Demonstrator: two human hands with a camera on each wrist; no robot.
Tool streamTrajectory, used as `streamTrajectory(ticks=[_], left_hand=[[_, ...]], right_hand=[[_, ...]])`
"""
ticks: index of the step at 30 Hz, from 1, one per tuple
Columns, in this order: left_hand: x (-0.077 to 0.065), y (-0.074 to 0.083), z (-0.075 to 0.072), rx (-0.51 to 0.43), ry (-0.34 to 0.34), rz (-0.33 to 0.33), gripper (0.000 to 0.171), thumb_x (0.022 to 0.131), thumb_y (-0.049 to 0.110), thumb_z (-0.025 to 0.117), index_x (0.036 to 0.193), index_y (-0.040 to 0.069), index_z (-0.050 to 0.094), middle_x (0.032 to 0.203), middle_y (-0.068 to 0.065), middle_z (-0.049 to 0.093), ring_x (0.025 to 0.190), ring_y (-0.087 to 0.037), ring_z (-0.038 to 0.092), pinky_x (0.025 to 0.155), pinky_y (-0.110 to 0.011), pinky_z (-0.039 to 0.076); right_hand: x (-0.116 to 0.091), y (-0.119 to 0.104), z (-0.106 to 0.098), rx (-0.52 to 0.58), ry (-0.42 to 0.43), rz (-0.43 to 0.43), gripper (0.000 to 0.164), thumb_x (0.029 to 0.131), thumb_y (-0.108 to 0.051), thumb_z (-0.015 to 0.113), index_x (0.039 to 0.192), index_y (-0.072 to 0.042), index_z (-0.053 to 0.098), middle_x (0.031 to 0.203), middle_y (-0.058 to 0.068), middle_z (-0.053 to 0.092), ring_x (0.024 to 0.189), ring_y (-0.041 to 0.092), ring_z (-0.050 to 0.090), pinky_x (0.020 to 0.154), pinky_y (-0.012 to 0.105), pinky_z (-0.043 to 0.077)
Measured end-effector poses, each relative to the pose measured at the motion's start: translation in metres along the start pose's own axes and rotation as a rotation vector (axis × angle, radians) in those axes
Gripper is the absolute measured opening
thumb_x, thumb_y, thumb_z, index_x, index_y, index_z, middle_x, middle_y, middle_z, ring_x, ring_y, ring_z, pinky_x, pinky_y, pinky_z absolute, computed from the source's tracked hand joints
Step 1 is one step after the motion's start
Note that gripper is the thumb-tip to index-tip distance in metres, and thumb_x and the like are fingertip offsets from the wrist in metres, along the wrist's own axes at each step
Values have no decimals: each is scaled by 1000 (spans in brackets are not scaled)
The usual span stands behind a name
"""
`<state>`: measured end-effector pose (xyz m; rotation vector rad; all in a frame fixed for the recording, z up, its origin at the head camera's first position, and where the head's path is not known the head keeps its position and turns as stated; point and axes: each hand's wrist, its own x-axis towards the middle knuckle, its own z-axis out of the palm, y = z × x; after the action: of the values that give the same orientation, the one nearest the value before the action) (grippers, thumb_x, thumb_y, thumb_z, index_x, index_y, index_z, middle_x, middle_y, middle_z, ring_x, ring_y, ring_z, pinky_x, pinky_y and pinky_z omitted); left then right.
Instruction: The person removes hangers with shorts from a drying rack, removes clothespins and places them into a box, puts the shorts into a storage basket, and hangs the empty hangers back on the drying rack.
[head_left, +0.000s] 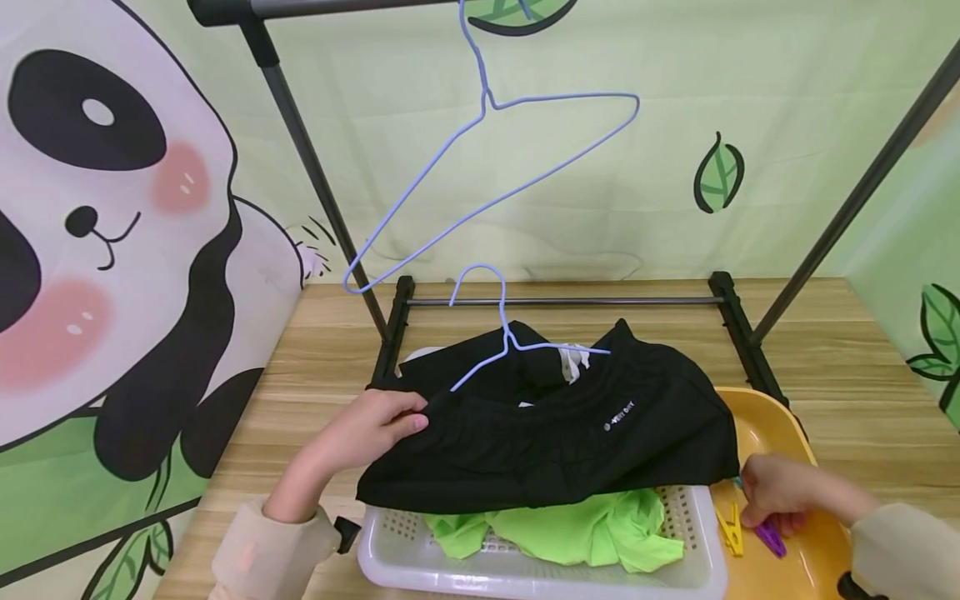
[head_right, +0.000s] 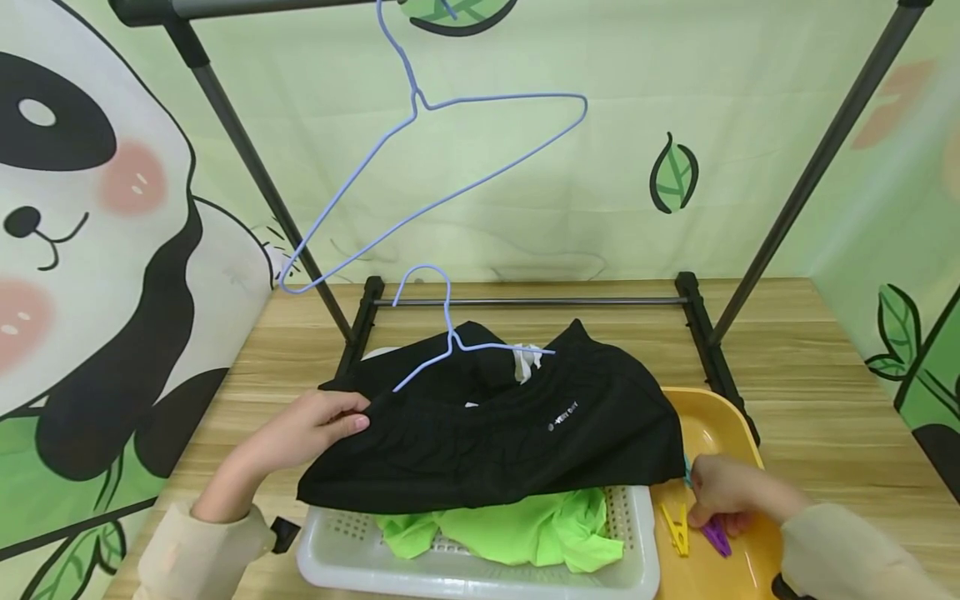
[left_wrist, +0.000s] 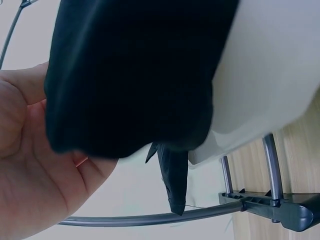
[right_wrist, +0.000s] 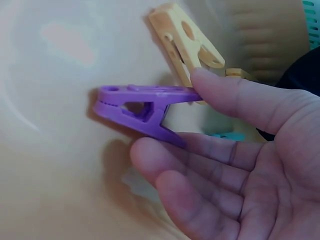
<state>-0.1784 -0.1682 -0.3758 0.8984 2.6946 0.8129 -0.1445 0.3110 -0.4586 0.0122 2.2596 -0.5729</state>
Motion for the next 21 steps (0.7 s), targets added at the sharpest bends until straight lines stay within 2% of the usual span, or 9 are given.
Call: streamTrajectory(ticks=[7,15,21], left_hand=[[0,0,0,1,-6,-6,7,87,16,54,85,11,59,63,6,44,61,-5,42,57,-20,36],[0,1,0,-5,-7,-6,7,87,16,55,85,11,59,63,6,44,60,-5,42,56,-20,36],[0,1,1,2,-4,-1,7,87,15,55,85,11,60,63,6,44,60,-5,42,56,-20,36]], right_hand=[[-1,1,4,-9,34,-17,32,65,-20,76,66,-6,47,50,1,47,39,9,43,39,15,35],[0,3,8,-9,70,-28,35,64,-20,77,67,-6,45,51,1,46,38,9,42,38,16,35],[1,6,8,-7,72,-23,39,64,-27,76,72,-5,46,53,2,48,39,8,44,39,16,37]])
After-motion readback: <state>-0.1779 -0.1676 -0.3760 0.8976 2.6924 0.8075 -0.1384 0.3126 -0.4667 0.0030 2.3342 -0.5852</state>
